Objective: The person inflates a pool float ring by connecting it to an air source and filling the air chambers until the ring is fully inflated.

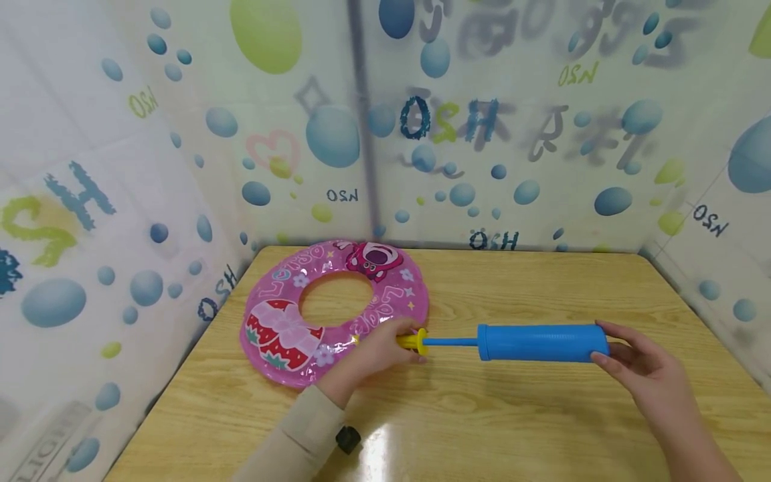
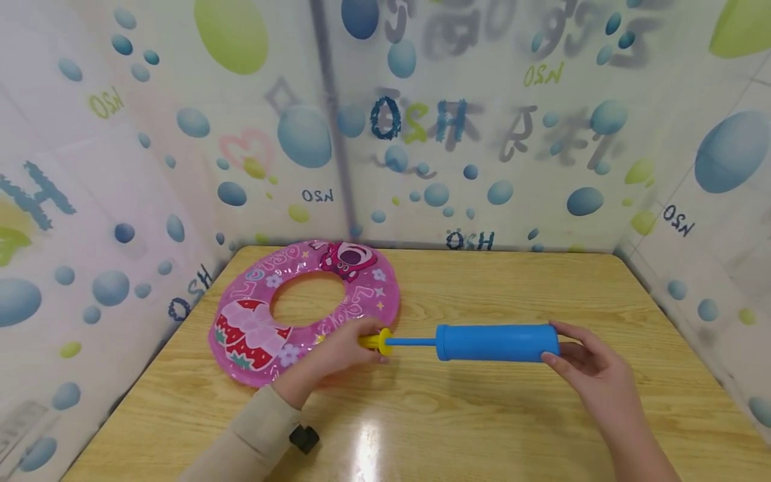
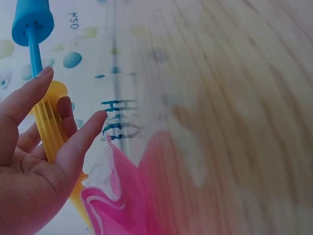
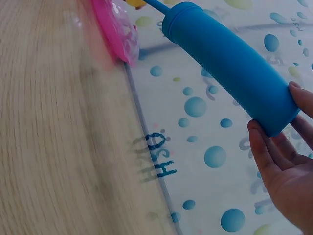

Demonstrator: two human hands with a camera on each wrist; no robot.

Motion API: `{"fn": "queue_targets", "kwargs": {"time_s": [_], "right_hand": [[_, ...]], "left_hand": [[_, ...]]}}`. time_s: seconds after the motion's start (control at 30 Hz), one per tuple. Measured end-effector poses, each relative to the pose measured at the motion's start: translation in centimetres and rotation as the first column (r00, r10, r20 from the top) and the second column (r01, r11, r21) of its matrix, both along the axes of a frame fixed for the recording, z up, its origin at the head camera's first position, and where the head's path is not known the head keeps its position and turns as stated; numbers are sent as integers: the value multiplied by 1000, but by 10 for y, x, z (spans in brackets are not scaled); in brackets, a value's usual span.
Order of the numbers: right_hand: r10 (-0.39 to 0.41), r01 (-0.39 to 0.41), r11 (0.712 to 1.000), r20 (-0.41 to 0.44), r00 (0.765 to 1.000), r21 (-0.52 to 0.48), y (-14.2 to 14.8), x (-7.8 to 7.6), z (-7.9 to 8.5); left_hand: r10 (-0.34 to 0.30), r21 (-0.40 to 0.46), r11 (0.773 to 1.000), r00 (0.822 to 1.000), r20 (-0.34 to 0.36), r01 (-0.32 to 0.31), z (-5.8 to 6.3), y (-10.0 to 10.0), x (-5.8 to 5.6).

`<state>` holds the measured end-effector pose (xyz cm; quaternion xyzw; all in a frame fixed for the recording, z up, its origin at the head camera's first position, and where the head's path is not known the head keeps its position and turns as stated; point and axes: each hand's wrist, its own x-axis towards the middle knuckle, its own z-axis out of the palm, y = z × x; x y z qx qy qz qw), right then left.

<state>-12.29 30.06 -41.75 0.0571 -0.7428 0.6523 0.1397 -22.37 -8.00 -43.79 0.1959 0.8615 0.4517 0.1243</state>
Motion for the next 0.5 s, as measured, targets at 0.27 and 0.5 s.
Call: {"fn": "queue_targets", "kwargs": {"time_s": [0.27,0.5], "right_hand": [[-118,114,988,33,992,102,17,7,2],[-105,90,965,49,993,247,34,8,7]], "left_hand": [[-16,-25,1000,999,-38,16,0,-12,-2],[-46,-57,997,996,-70,42,7,-15,-1]]}}
